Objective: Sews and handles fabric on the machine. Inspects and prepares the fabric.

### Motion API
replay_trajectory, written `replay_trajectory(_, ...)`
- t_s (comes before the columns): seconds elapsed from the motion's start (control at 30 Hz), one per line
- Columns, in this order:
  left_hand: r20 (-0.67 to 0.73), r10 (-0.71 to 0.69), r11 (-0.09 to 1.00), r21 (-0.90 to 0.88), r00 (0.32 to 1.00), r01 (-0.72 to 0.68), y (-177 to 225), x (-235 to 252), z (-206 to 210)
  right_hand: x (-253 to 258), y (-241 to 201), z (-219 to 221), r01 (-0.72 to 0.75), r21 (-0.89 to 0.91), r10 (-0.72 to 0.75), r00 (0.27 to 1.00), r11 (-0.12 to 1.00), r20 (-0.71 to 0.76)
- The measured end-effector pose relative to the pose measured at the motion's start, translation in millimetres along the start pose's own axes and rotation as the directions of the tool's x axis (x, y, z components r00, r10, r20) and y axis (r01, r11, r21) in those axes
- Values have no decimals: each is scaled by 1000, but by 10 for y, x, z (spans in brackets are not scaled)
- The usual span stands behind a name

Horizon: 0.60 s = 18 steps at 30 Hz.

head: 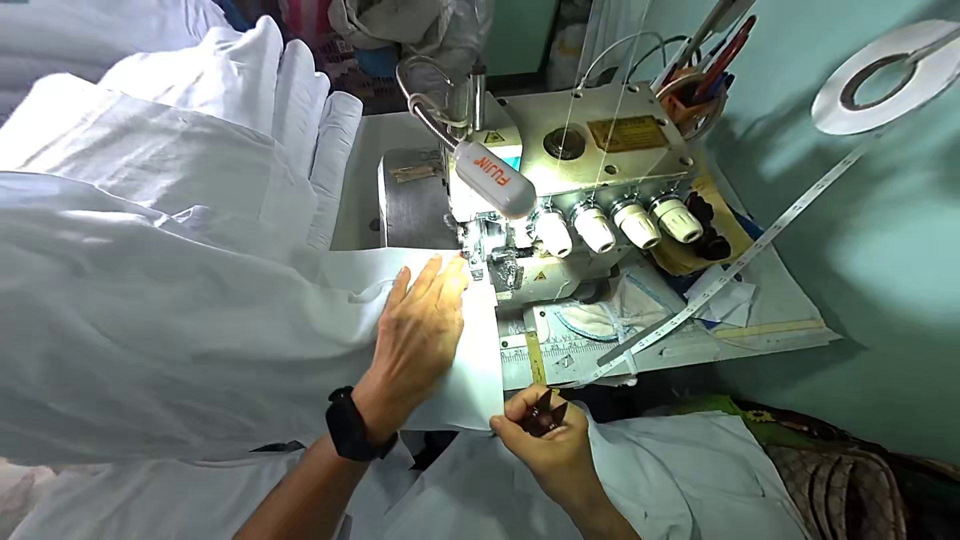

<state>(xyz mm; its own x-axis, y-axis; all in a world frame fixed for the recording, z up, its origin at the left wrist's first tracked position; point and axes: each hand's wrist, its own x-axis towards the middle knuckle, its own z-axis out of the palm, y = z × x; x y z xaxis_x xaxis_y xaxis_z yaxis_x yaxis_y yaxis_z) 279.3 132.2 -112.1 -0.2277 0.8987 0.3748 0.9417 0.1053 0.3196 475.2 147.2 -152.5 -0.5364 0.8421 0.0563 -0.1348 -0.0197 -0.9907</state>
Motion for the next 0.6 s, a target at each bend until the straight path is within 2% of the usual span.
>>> replay_trajectory(0.1,90,42,994,-105,995,-32,-245,223,-99,211,14,73,117,-78,-119,993,990,-23)
replay_trajectory(0.27,76,-16,986,-165,997,28,-483,624,-100,621,12,213,335,-190,-348,937,923,-38)
replay_trajectory(0.4,74,-127,973,-185,989,139,-644,890,-69,942,84,252,484,-454,-535,844,748,18)
replay_trajectory(0.5,81,-247,949,-179,966,258,-812,1065,-51,1025,84,304,481,-660,-617,787,577,33)
replay_trajectory(0.6,47,-415,879,-237,909,414,-936,1179,-32,978,111,314,485,-709,-645,762,511,57)
